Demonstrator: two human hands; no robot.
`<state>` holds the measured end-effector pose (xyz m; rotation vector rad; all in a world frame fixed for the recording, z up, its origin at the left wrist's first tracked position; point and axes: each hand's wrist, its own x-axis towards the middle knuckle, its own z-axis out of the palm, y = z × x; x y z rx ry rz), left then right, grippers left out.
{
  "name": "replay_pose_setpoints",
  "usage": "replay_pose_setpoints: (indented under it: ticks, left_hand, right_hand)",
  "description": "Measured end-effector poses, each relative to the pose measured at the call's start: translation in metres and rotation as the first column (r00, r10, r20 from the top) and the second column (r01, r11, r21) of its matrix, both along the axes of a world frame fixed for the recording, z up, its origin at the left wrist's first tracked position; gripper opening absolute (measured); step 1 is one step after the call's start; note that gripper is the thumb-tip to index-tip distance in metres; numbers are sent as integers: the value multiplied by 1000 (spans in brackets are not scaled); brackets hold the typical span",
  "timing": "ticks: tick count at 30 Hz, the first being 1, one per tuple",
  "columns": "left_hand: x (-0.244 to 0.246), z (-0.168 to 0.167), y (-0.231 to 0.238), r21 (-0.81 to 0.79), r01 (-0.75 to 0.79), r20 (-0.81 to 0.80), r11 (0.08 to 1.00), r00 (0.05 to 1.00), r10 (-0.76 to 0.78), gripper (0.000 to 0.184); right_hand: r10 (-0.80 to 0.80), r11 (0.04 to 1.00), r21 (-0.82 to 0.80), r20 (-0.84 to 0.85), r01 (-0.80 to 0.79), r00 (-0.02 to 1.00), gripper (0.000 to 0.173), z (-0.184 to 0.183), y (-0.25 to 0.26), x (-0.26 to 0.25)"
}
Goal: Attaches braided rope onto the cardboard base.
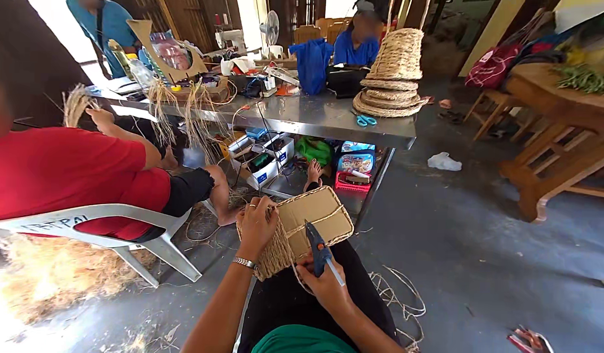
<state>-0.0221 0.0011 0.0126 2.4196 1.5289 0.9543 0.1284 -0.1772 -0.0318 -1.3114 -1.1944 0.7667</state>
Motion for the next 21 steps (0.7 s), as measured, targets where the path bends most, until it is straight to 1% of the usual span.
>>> replay_pose_setpoints:
  ticks: [2, 5, 9, 10, 12, 14, 16, 19, 21]
  left_hand:
    - [1, 1, -2, -12, -14, -5, 1000, 1000, 14, 26]
    - [4, 1, -5, -13, -17, -22, 1000, 1000, 17, 25]
    - [2, -3, -3, -7, -26, -23, 1000, 999, 26, 24]
    - [1, -3, -2, -13, -31, -20, 999, 999, 31, 24]
    - [1, -4, -1, -31, -44, -22, 999, 999, 43, 24]
    - [1, -3, -3, -43, -46, -19, 998, 999, 45, 23]
    - [2, 2, -4, -22, -35, 0, 999, 999, 35, 23]
    - [-1, 9, -12, -32, -12, -1, 999, 1000, 12, 24]
    - [-1, 11, -11, -63, -11, 5, 998, 1000, 11, 24]
  right_hand:
    - [1, 1000, 10, 28, -1, 1000, 44, -6, -2, 0]
    - [-33, 997, 69, 42, 30, 999, 40, -11, -4, -1]
    - [30, 991, 136, -85, -18, 996, 29, -12, -13, -3]
    - [39, 989, 146, -97, -24, 995, 31, -13, -15, -3]
    - [55, 989, 140, -118, -38, 992, 41, -15, -18, -2]
    - [72, 991, 122, -105, -59, 992, 45, -15, -20, -1]
    - [80, 988, 137, -65, -71, 995, 46, -12, -18, -1]
    - [89, 985, 152, -23, -85, 996, 47, -12, -21, -2]
    - [91, 987, 135, 6, -91, 996, 44, -15, -22, 0]
